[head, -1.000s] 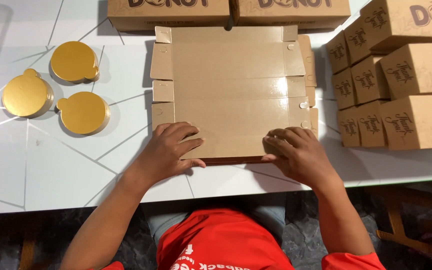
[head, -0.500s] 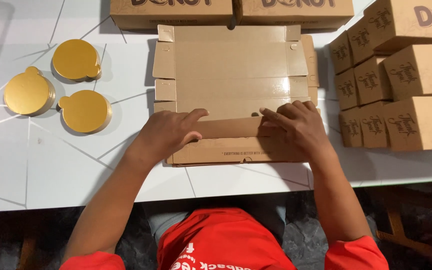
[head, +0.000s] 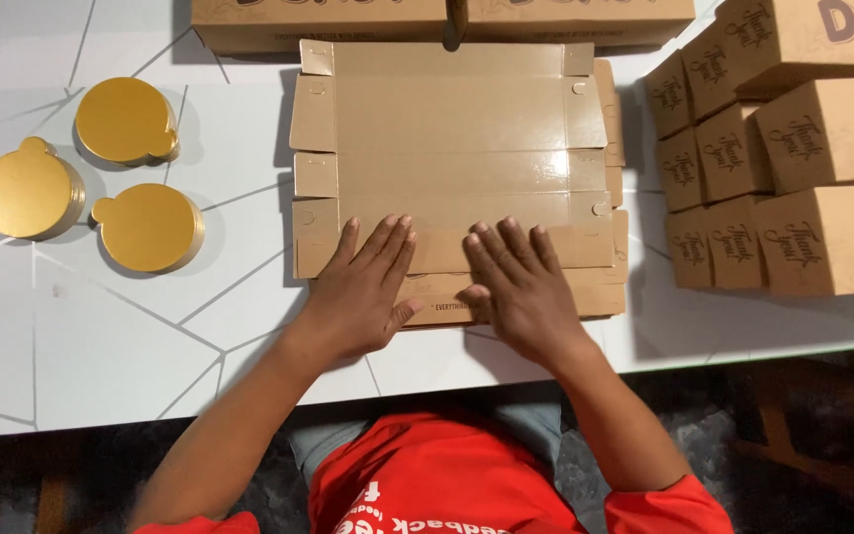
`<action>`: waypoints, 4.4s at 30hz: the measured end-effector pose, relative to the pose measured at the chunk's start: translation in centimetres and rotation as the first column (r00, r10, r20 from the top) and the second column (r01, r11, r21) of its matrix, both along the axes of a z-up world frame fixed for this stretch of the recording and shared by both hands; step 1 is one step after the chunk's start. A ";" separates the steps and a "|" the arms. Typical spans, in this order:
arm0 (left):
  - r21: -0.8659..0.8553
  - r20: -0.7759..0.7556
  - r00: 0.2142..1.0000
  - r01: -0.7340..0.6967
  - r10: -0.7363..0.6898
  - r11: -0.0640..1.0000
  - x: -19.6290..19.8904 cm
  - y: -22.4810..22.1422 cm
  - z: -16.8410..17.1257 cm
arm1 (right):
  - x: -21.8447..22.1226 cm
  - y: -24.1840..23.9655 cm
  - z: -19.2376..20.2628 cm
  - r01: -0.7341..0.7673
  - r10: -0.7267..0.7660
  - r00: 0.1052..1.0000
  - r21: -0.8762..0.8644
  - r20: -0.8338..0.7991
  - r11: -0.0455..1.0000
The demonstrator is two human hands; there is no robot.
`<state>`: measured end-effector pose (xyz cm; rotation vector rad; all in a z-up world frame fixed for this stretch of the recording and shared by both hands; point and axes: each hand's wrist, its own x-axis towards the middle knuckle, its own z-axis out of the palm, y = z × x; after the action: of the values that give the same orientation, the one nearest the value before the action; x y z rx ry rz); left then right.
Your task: Assembling cardboard donut boxes by folding flat templates and tucking in flaps.
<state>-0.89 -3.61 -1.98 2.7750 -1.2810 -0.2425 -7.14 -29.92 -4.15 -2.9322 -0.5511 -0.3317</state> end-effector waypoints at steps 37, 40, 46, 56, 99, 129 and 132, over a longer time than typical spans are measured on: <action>-0.011 -0.092 0.979 -0.186 0.185 0.982 -0.6 3.1 0.7 | -1.5 -5.1 0.7 0.147 -0.149 0.983 -0.024 -0.104 0.989; -0.028 -0.084 0.976 -0.203 0.200 0.979 -0.5 4.6 0.2 | -1.8 -6.2 0.7 0.153 -0.153 0.981 -0.011 -0.116 0.988; -0.064 0.076 0.979 -0.185 0.190 0.981 0.0 4.7 -0.6 | -1.5 -5.9 1.6 0.140 -0.138 0.987 0.018 -0.083 0.990; 0.191 0.616 0.751 0.152 -0.239 0.970 1.7 5.3 -2.7 | 1.0 -7.8 1.8 0.067 -0.049 0.991 -0.148 0.121 0.987; 0.097 0.056 0.994 -0.101 0.096 0.990 2.7 -1.6 2.3 | 3.9 -3.3 2.3 0.168 -0.186 0.913 -0.083 -0.362 0.982; 0.113 0.018 0.990 -0.143 0.142 0.983 3.4 -2.1 2.4 | 4.5 -0.9 2.4 0.109 -0.133 0.905 -0.082 -0.404 0.991; 0.092 -0.008 0.991 -0.133 0.134 0.987 3.6 -2.4 2.8 | 4.5 -1.0 2.9 0.077 -0.113 0.905 -0.105 -0.411 0.992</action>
<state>2.67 -5.96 0.82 2.9148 -1.1011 -0.3192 -2.60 -30.96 -1.24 -2.9831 -0.3663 0.3158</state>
